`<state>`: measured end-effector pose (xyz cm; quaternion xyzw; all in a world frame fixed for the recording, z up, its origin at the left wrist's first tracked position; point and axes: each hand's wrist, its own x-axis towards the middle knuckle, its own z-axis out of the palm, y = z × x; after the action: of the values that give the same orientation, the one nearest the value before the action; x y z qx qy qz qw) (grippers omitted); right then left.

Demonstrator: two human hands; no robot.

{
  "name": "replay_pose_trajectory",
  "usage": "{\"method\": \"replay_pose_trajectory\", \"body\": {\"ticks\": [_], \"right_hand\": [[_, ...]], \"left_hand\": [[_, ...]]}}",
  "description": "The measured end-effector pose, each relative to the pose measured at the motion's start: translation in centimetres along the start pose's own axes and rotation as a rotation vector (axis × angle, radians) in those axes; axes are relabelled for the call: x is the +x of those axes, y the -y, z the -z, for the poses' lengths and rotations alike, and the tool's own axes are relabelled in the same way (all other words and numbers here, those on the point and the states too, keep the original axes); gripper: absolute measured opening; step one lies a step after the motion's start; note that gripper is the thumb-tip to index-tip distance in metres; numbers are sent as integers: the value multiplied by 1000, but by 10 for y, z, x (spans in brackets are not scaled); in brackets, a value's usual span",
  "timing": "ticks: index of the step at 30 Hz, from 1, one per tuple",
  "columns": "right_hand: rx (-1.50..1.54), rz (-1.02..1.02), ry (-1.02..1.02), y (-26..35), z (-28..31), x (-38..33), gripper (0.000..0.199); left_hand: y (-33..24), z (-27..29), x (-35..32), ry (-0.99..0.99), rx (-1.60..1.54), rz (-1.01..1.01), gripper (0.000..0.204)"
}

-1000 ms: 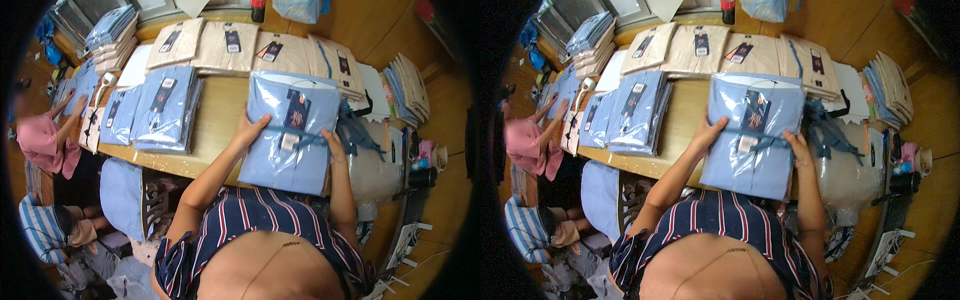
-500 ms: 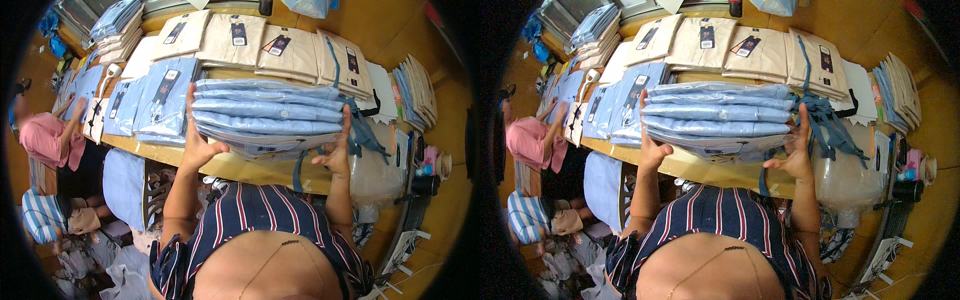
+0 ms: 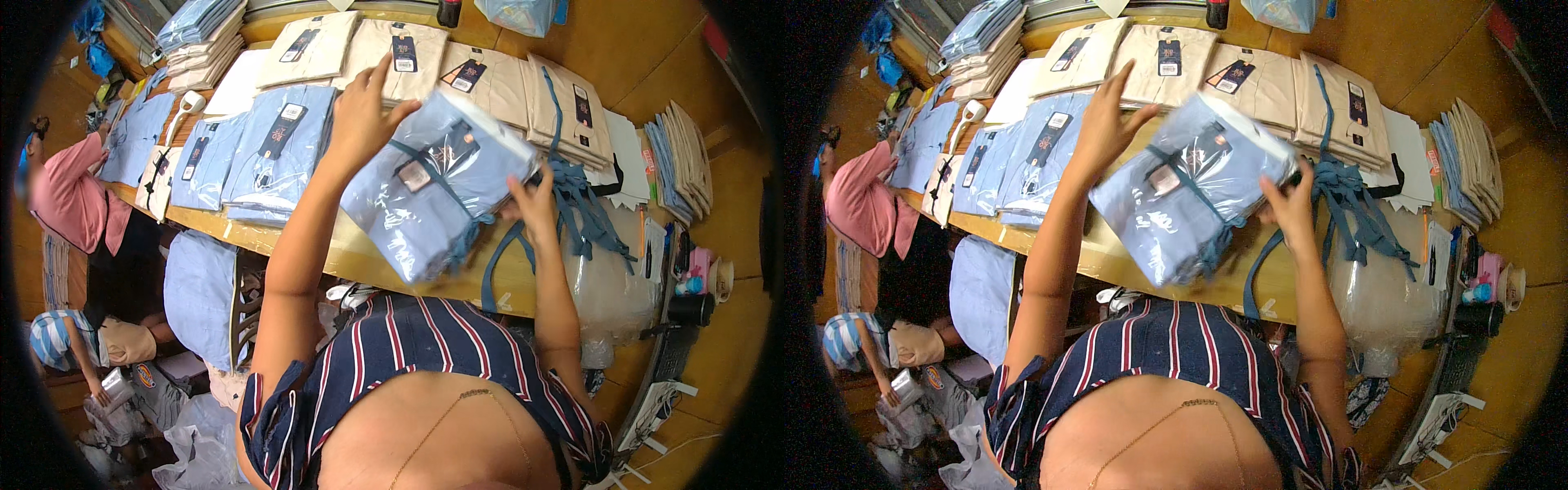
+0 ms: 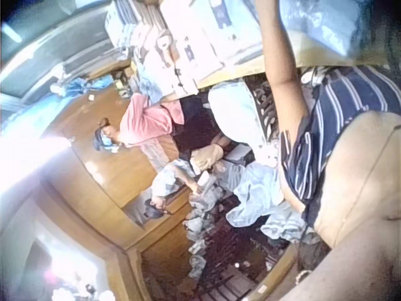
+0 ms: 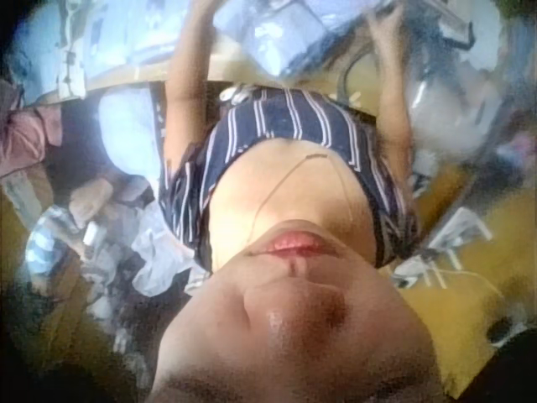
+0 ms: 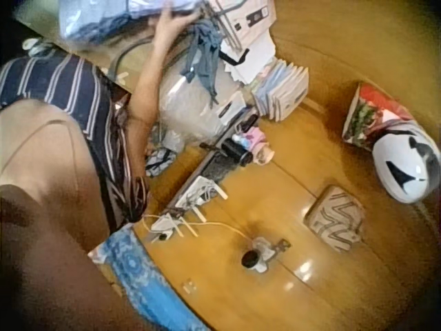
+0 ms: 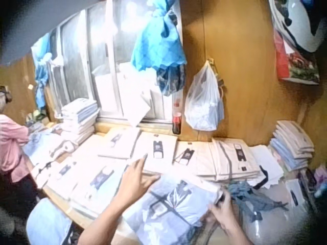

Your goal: The person picks up packaged shirts from a workspace, counts them by arranging them on a table, uses shears to cut a blue strap into segments, ties a stack of packaged shirts with the strap segments, and places the bundle into a plastic bag.

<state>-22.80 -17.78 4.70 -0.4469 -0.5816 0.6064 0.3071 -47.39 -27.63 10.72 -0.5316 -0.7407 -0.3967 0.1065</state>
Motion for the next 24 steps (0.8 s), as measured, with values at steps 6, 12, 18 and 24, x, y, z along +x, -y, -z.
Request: {"method": "replay_pose_trajectory", "body": {"ticks": [6, 12, 18, 24], "right_hand": [[-677, 334, -236, -24, 43, 24, 29], [-249, -169, 405, -22, 6, 108, 72], [-142, -136, 516, -44, 7, 51, 71], [9, -42, 371, -48, 26, -11, 52]], "left_hand": [[11, -3, -139, -268, -413, 668, 62], [21, -31, -127, 62, -1384, 1167, 55], [8, -26, -138, 0, -1031, 1026, 65], [-8, -20, -172, 61, -815, 982, 75]]}}
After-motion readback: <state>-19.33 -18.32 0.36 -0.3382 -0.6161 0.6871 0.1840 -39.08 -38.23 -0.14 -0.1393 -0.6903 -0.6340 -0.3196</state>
